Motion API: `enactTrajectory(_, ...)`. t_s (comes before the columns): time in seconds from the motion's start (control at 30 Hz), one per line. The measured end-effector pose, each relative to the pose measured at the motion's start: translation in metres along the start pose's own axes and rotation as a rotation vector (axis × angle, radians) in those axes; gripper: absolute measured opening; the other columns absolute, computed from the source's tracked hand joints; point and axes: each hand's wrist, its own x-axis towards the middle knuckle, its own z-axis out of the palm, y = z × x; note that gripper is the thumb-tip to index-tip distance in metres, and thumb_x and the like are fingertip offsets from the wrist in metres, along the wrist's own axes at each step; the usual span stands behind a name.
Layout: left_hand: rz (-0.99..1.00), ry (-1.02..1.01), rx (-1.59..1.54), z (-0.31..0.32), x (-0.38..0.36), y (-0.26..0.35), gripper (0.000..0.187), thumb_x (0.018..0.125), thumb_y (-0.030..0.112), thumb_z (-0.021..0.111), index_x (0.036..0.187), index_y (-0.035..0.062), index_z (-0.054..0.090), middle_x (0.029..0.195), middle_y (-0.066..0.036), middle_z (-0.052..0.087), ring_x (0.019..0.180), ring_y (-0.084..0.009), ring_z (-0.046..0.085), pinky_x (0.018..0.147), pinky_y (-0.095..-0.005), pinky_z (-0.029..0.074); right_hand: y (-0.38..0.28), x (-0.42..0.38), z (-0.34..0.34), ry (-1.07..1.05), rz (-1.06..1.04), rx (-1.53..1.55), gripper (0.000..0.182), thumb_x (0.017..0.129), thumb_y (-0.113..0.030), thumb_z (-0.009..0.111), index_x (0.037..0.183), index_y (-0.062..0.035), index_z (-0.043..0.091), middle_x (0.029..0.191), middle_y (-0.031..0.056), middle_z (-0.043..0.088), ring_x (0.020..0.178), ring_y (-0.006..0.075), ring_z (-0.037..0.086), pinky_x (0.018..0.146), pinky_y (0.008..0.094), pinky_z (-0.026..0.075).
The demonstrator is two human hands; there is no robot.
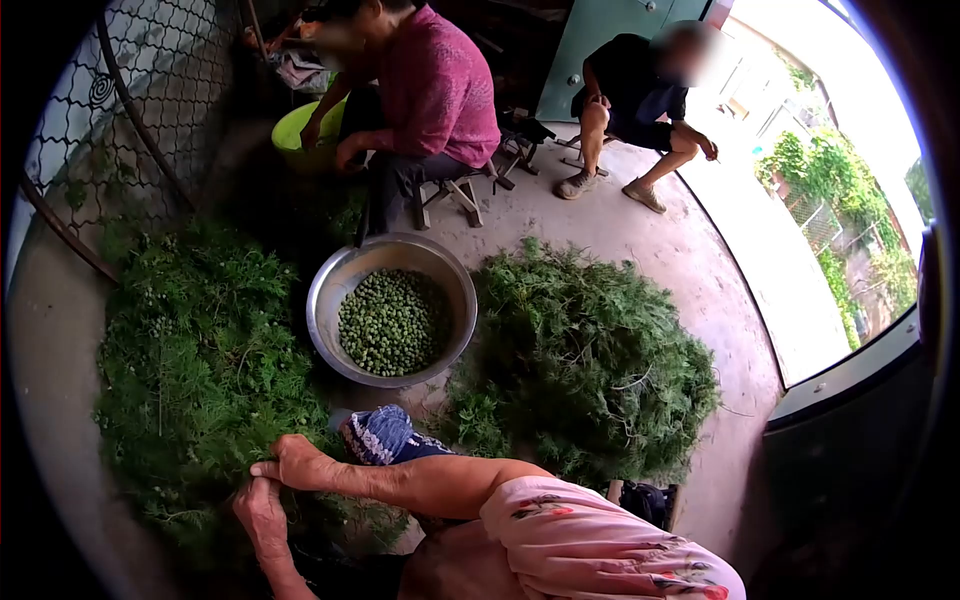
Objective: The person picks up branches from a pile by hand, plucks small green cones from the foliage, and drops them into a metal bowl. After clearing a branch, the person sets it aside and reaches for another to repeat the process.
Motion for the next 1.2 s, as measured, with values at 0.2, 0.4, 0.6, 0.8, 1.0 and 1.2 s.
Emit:
enactTrajectory(0.2, -0.023, -0.040, -0.115, -0.002, -0.027, 0.040, 0.005, 0.078, 0.006, 0.057, 0.078, 0.0007, 0.058, 0.068, -0.016, 0.056, 0.064, -0.0358, 0.055, 0.055, -0.0391, 0.042, -0.029, -0.078, -0.047, -0.157, 0.250, 0.174, 0.055, 0.080, -0.048, 0.060, 0.062, 0.0039, 0.052, 0.048, 0.0086, 0.047, 0.043, 0.0173, 0.045, 0.042, 0.0353, 0.037)
enactTrajectory(0.4, 0.021, -0.012, -0.096, 0.014, -0.063, 0.064, 0.011, 0.079, 0.009, 0.051, 0.083, 0.0020, 0.058, 0.074, -0.018, 0.058, 0.069, -0.0377, 0.057, 0.058, -0.0411, 0.044, -0.021, -0.150, -0.058, -0.354, 0.405, 0.629, 0.046, 0.082, -0.046, 0.058, 0.061, -0.0065, 0.047, 0.044, -0.0010, 0.038, 0.033, 0.0096, 0.032, 0.031, 0.0272, 0.022)
enactTrajectory(0.6, -0.482, 0.320, -0.486, 0.003, -0.085, 0.051, 0.022, 0.087, 0.022, 0.051, 0.073, 0.0036, 0.051, 0.061, 0.002, 0.042, 0.050, -0.0099, 0.040, 0.045, -0.0247, 0.034, -0.063, -0.148, -0.108, -0.139, 0.195, 0.662, 0.043, 0.084, -0.041, 0.056, 0.058, -0.0085, 0.045, 0.042, 0.0003, 0.038, 0.032, 0.0095, 0.032, 0.029, 0.0252, 0.024)
enactTrajectory(0.8, -0.617, 0.390, -0.777, 0.006, -0.086, 0.039, 0.024, 0.087, 0.025, 0.056, 0.074, 0.0055, 0.050, 0.060, 0.003, 0.040, 0.048, -0.0069, 0.039, 0.044, -0.0213, 0.033, -0.179, -0.026, -0.245, 0.375, -0.202, 0.993, 0.032, 0.084, -0.032, 0.058, 0.068, -0.0072, 0.047, 0.055, 0.0013, 0.041, 0.039, 0.0147, 0.039, 0.035, 0.0291, 0.029)
enactTrajectory(1.0, -0.659, 0.542, -0.953, -0.003, -0.087, 0.026, 0.027, 0.086, 0.028, 0.056, 0.070, 0.0095, 0.043, 0.055, 0.002, 0.035, 0.044, -0.0076, 0.036, 0.044, -0.0223, 0.035, -0.096, -0.038, -0.235, 0.449, -0.077, 0.916, 0.031, 0.084, -0.027, 0.059, 0.065, -0.0073, 0.045, 0.050, 0.0020, 0.042, 0.039, 0.0158, 0.043, 0.034, 0.0304, 0.029)
enactTrajectory(1.2, -0.694, 0.487, -0.912, -0.005, -0.072, 0.004, 0.024, 0.085, 0.030, 0.056, 0.078, 0.0099, 0.046, 0.054, 0.001, 0.038, 0.044, -0.0081, 0.036, 0.047, -0.0230, 0.035, 0.068, -0.085, -0.173, 0.472, 0.420, 0.957, 0.023, 0.078, -0.024, 0.068, 0.071, -0.0053, 0.058, 0.059, 0.0018, 0.050, 0.047, 0.0127, 0.047, 0.038, 0.0258, 0.039)
